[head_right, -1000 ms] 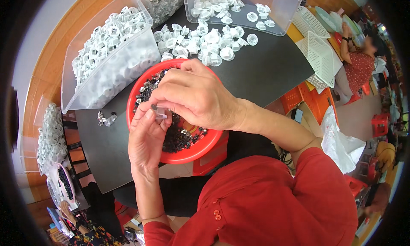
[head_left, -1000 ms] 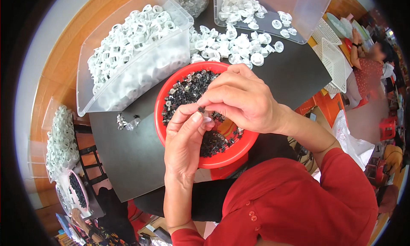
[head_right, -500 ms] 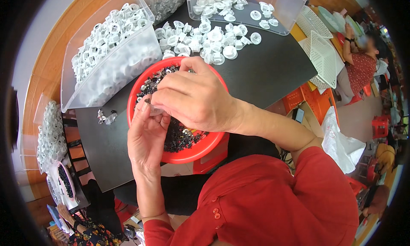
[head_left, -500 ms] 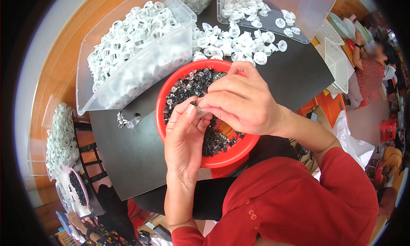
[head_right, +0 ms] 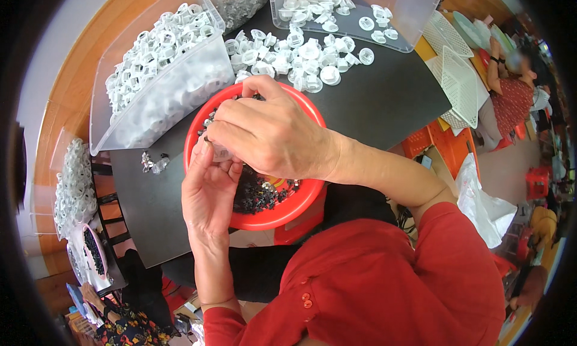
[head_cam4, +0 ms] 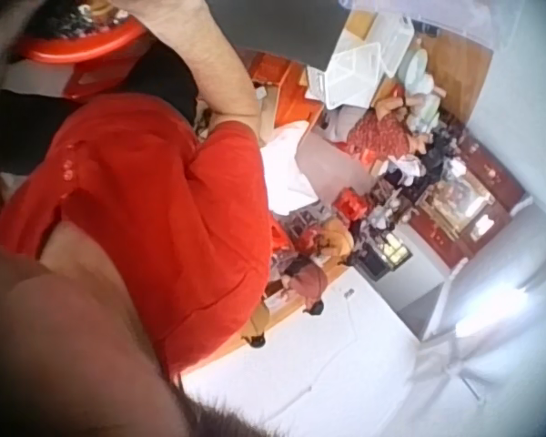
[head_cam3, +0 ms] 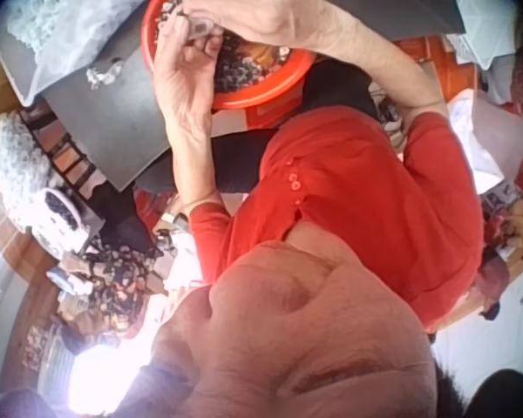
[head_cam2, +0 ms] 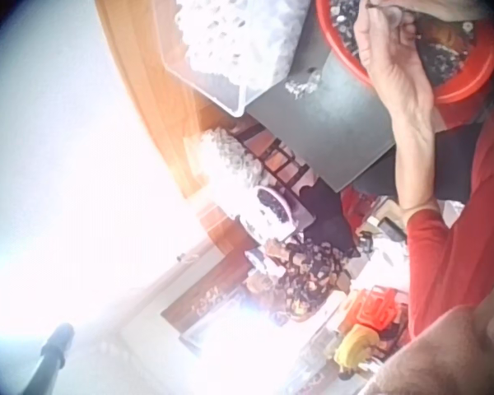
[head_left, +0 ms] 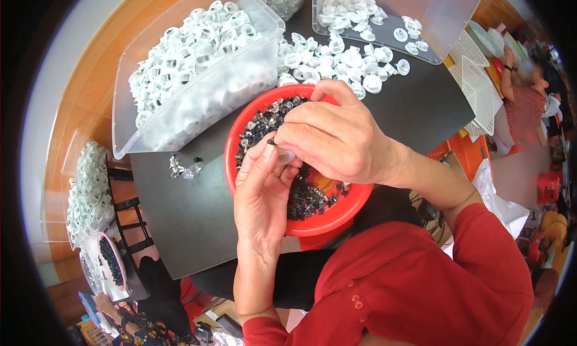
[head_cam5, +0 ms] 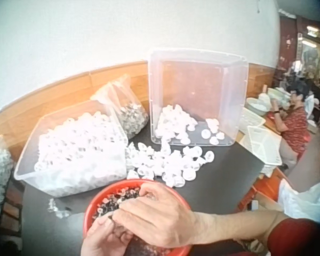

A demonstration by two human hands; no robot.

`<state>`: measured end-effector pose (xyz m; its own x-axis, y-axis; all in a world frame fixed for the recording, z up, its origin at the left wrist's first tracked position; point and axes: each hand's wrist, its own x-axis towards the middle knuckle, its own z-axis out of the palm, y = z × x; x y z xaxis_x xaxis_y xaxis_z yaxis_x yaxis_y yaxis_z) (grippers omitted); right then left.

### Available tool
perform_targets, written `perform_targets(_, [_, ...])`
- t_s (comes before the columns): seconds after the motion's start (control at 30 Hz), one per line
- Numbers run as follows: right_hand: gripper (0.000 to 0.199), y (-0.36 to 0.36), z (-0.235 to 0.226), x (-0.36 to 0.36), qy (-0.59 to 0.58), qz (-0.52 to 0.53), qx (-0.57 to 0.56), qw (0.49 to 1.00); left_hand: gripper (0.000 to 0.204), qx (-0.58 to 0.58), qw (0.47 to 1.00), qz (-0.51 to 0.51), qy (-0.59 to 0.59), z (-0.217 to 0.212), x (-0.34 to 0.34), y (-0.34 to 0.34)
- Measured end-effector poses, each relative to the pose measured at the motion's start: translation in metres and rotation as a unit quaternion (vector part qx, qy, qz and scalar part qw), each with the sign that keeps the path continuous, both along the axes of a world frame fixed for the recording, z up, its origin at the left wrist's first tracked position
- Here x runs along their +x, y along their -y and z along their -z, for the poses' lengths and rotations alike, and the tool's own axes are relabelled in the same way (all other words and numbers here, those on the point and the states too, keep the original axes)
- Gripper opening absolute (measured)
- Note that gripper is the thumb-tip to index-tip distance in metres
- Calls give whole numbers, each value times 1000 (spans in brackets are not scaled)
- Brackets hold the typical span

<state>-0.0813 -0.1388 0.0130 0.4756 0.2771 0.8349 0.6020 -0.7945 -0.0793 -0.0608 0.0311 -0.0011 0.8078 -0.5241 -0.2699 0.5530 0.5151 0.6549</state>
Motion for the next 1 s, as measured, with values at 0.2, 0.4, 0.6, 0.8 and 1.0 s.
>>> perform_targets(0.2, [19,-6,-7,19,6,-22,-21,1000,30,17,997,-64,28,-6,4,-2])
perform_targets(0.4, [7,-3,-23,46,-50,-104,116,987,46,-21,994,-60,95,-32,15,-5])
perform_targets(0.6, [9,7,-25,40,-118,-110,172,972,49,32,988,-28,145,-37,27,-1])
perform_targets(0.8, [12,11,-18,40,-84,-122,180,973,46,-3,993,-45,107,-19,31,4])
perform_targets(1.0, [14,9,-8,37,-111,-123,144,976,39,-60,996,-40,58,-8,31,3])
